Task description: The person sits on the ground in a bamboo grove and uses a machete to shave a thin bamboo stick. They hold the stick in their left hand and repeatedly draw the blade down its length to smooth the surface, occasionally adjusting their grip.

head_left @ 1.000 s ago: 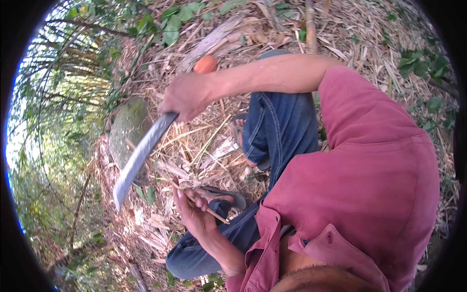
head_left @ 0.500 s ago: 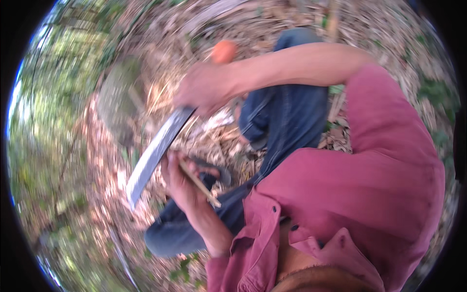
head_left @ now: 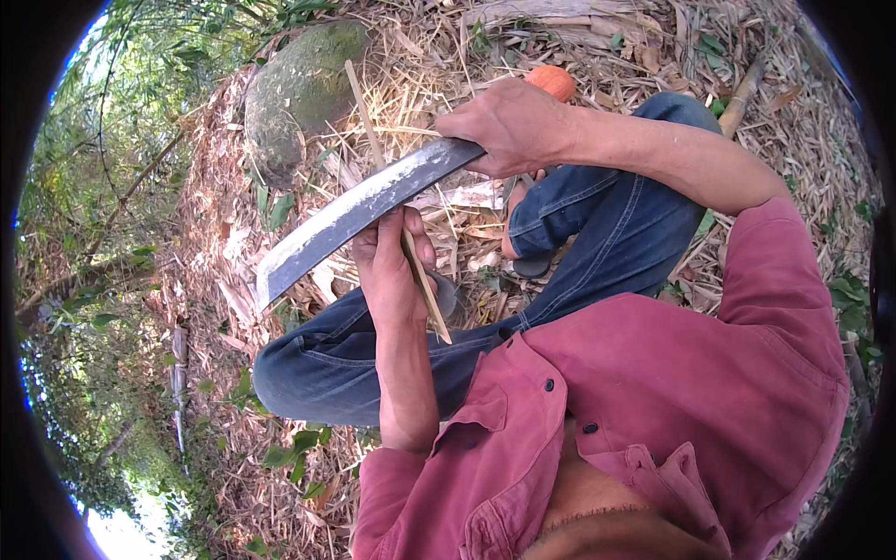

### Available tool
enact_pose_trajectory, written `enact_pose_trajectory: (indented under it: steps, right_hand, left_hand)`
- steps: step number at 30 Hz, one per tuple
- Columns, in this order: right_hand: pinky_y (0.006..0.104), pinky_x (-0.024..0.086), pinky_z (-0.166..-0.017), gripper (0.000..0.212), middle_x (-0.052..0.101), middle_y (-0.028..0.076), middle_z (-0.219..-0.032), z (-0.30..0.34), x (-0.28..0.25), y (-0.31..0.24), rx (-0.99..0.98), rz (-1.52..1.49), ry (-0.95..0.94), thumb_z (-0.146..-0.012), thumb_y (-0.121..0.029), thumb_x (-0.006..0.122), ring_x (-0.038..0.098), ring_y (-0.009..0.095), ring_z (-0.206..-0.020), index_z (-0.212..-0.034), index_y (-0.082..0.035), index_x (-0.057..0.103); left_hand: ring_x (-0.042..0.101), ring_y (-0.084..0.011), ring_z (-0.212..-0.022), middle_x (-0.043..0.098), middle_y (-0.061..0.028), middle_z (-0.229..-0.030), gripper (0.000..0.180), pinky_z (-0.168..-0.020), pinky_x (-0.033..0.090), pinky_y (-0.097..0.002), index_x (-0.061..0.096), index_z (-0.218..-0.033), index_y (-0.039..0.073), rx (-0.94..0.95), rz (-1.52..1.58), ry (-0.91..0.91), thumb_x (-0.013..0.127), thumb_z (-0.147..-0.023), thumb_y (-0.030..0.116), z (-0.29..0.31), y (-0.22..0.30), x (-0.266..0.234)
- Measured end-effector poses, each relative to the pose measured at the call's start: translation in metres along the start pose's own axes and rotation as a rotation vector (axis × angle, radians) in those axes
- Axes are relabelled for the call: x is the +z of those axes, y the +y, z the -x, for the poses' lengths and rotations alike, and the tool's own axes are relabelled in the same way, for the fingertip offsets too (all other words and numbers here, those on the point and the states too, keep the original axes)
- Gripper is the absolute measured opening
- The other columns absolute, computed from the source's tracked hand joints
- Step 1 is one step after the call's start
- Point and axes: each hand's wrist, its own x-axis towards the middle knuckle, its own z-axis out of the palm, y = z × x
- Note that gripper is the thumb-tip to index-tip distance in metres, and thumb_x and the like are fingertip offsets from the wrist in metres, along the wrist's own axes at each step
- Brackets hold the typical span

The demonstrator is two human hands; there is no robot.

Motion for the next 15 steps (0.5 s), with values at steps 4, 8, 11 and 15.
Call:
enact_pose_trajectory:
  steps: [4,8,11,15]
  right_hand:
    - [0.0447,0.048,-0.054,0.018,0.059,0.012,-0.062,0.0002,0.0029,-0.0020,-0.001,-0.011,-0.009,-0.074,-0.022,0.064,0.062,0.033,-0.060,-0.078,-0.006,0.055]
    - [0.0422,0.047,-0.055,0.021,0.059,0.010,-0.067,0.0010,0.0030,-0.0026,-0.013,-0.018,-0.018,-0.071,-0.020,0.066,0.062,0.032,-0.063,-0.079,-0.006,0.052]
    - [0.0426,0.048,-0.056,0.021,0.060,0.010,-0.068,-0.0008,0.0053,-0.0008,-0.009,-0.004,0.001,-0.070,-0.020,0.066,0.062,0.031,-0.064,-0.079,-0.006,0.052]
    - [0.0424,0.048,-0.056,0.021,0.061,0.010,-0.069,-0.0016,0.0067,0.0029,-0.002,0.033,0.005,-0.070,-0.020,0.067,0.063,0.030,-0.065,-0.081,-0.007,0.054]
  left_hand:
    - [0.048,-0.0070,-0.047,0.054,-0.0021,-0.070,0.012,-0.038,0.037,-0.0183,0.055,-0.092,0.005,0.048,-0.046,0.009,0.054,-0.095,0.017,-0.0002,-0.0016,0.0006]
    - [0.045,-0.0060,-0.046,0.053,-0.0018,-0.070,0.012,-0.039,0.034,-0.0187,0.055,-0.093,0.004,0.078,-0.122,0.017,0.055,-0.094,0.017,0.0009,0.0002,0.0048]
    - [0.045,-0.0057,-0.046,0.052,-0.0015,-0.070,0.013,-0.039,0.034,-0.0186,0.055,-0.092,0.004,0.064,-0.110,0.004,0.054,-0.095,0.016,0.0012,0.0032,0.0060]
    - [0.043,-0.0041,-0.046,0.051,-0.0005,-0.069,0.013,-0.039,0.033,-0.0175,0.055,-0.092,0.004,0.082,-0.118,0.013,0.052,-0.096,0.015,0.0042,0.0058,0.0103]
